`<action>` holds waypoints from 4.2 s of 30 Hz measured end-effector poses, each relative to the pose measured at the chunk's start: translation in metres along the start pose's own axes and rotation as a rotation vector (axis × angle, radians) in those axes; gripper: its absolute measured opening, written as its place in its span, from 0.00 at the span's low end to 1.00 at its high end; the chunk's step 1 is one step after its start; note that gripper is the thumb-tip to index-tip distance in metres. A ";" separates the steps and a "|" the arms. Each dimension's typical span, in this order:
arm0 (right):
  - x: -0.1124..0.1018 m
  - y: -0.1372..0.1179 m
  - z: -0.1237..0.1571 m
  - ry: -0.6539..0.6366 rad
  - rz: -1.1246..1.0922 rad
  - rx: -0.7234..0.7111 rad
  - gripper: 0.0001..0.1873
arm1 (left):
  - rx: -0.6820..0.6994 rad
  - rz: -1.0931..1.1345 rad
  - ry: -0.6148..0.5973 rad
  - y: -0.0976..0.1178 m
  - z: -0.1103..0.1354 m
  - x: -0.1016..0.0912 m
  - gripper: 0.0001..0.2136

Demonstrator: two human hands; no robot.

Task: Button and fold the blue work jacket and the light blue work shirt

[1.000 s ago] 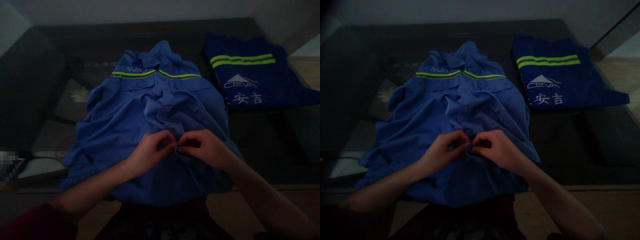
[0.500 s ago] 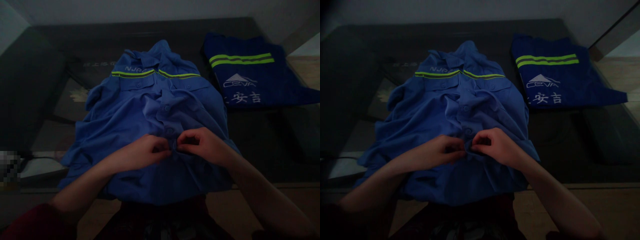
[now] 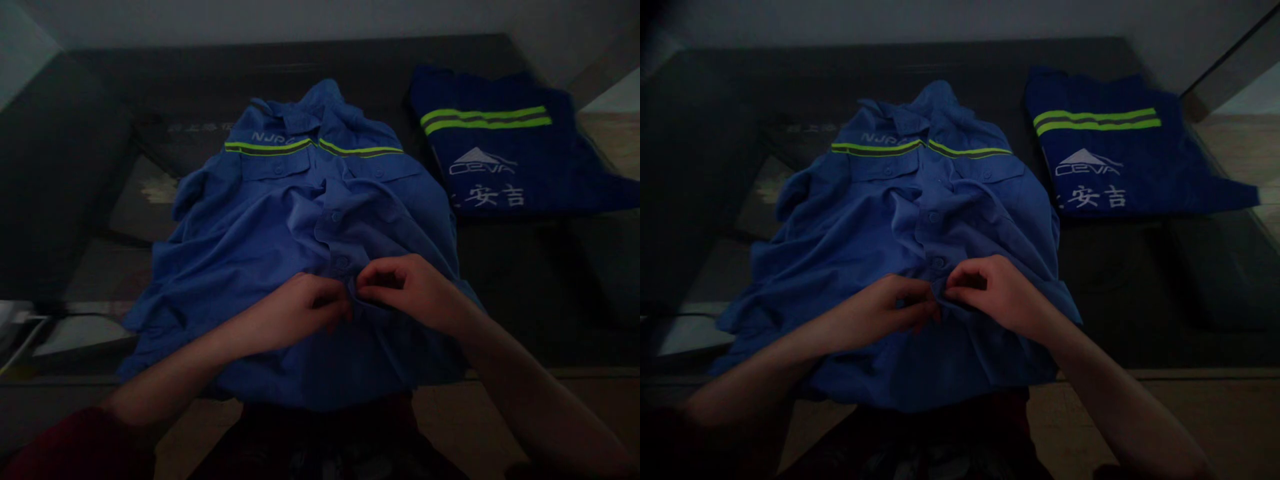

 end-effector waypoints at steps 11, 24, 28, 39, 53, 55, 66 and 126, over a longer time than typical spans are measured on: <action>0.010 -0.005 0.000 -0.054 0.158 -0.066 0.08 | -0.036 0.144 -0.044 -0.013 0.000 0.014 0.07; 0.017 -0.037 0.014 0.024 0.553 -0.452 0.12 | -0.044 0.295 -0.085 -0.009 -0.003 0.006 0.14; 0.021 -0.046 0.020 0.082 0.702 -0.574 0.15 | -0.049 0.255 -0.033 -0.010 -0.005 0.002 0.16; 0.020 -0.054 0.025 0.126 0.696 -0.640 0.15 | -0.041 0.266 0.005 -0.010 -0.005 0.002 0.14; 0.005 -0.031 0.008 0.068 0.300 -0.267 0.13 | 0.033 0.026 0.078 0.000 -0.002 -0.009 0.14; 0.006 -0.029 0.007 0.059 0.286 -0.237 0.14 | 0.046 -0.002 0.091 0.001 -0.002 -0.010 0.15; -0.001 -0.026 0.007 0.159 0.243 -0.203 0.15 | 0.020 0.035 0.099 0.000 -0.003 -0.014 0.15; 0.006 -0.012 -0.001 0.013 0.291 -0.154 0.08 | 0.054 -0.008 0.187 -0.007 -0.011 -0.014 0.12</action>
Point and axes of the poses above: each hand's wrist, its own z-axis away from the middle knuckle, its own x-axis out of the palm, y = z × x, the point moved 10 cm from there along -z, towards the middle knuckle, and after that the axes turned 3 degrees about x, right-handed, at the moved point
